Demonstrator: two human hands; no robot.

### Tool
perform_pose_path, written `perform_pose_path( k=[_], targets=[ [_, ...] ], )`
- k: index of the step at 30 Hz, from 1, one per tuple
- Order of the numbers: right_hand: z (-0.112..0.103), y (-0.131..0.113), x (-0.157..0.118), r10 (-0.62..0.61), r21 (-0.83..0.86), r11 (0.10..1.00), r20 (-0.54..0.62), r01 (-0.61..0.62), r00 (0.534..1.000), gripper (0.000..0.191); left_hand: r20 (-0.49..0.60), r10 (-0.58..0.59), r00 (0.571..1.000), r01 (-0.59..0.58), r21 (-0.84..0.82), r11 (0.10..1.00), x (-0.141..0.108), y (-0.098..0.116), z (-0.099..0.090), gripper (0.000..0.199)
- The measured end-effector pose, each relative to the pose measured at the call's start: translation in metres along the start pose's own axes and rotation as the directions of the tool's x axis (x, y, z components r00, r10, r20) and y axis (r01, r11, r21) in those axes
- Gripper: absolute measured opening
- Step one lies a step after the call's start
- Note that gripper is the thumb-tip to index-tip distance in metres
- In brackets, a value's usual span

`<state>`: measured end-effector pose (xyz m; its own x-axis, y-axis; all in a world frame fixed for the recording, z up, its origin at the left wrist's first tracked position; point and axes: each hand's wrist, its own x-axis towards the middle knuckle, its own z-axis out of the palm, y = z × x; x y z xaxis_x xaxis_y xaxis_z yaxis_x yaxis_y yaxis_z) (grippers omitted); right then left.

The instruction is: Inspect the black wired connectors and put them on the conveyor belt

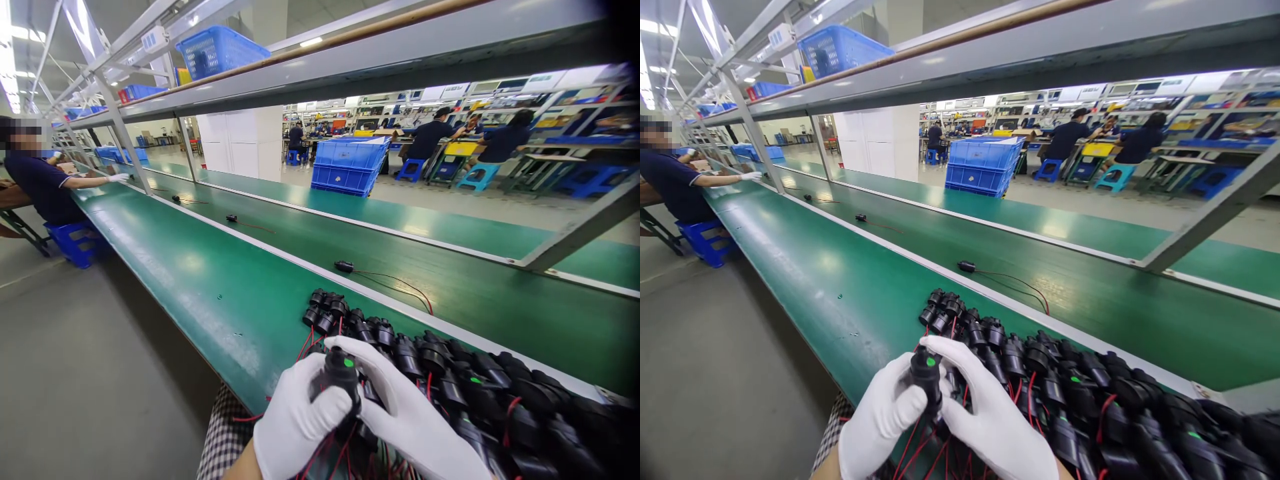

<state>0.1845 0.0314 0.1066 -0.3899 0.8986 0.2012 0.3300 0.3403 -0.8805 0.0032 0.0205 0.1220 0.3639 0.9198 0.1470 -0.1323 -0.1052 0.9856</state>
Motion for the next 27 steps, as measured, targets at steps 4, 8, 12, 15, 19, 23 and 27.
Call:
perform_pose_path(
  k=[4, 8, 12, 15, 19, 23, 27],
  targets=[
    [-0.011, -0.007, -0.004, -0.115, -0.147, 0.984, -0.073, 0.103, 0.991, 0.038, -0.093, 0.223, 0.97, -0.184, 0.31, 0.933, -0.001, -0.014, -0.002, 0.04],
    [-0.017, -0.018, -0.008, -0.21, -0.247, 0.953, -0.137, 0.172, 0.968, 0.039, -0.104, 0.288, 0.952, -0.222, 0.416, 0.882, -0.004, -0.024, -0.006, 0.04],
    [-0.014, -0.024, -0.008, -0.287, -0.265, 0.933, -0.143, 0.243, 0.947, 0.035, -0.051, 0.285, 0.957, -0.233, 0.445, 0.865, -0.006, -0.017, -0.009, 0.037],
    [-0.008, -0.024, -0.007, -0.365, -0.304, 0.901, -0.144, 0.31, 0.92, 0.055, 0.0, 0.302, 0.953, -0.271, 0.444, 0.854, -0.006, -0.01, -0.009, 0.038],
    [0.0, -0.02, -0.006, -0.335, -0.346, 0.901, -0.169, 0.262, 0.927, 0.065, 0.025, 0.325, 0.945, -0.29, 0.52, 0.803, -0.006, -0.013, -0.006, 0.044],
    [-0.002, -0.021, 0.0, 0.062, 0.064, 0.997, -0.17, -0.052, 0.984, 0.04, -0.09, 0.379, 0.921, -0.256, 0.591, 0.765, -0.009, -0.029, -0.002, 0.048],
    [-0.007, -0.027, 0.005, 0.25, 0.349, 0.91, -0.029, -0.224, 0.968, 0.035, -0.132, 0.38, 0.915, -0.228, 0.61, 0.759, -0.009, -0.03, 0.0, 0.041]
  ],
)
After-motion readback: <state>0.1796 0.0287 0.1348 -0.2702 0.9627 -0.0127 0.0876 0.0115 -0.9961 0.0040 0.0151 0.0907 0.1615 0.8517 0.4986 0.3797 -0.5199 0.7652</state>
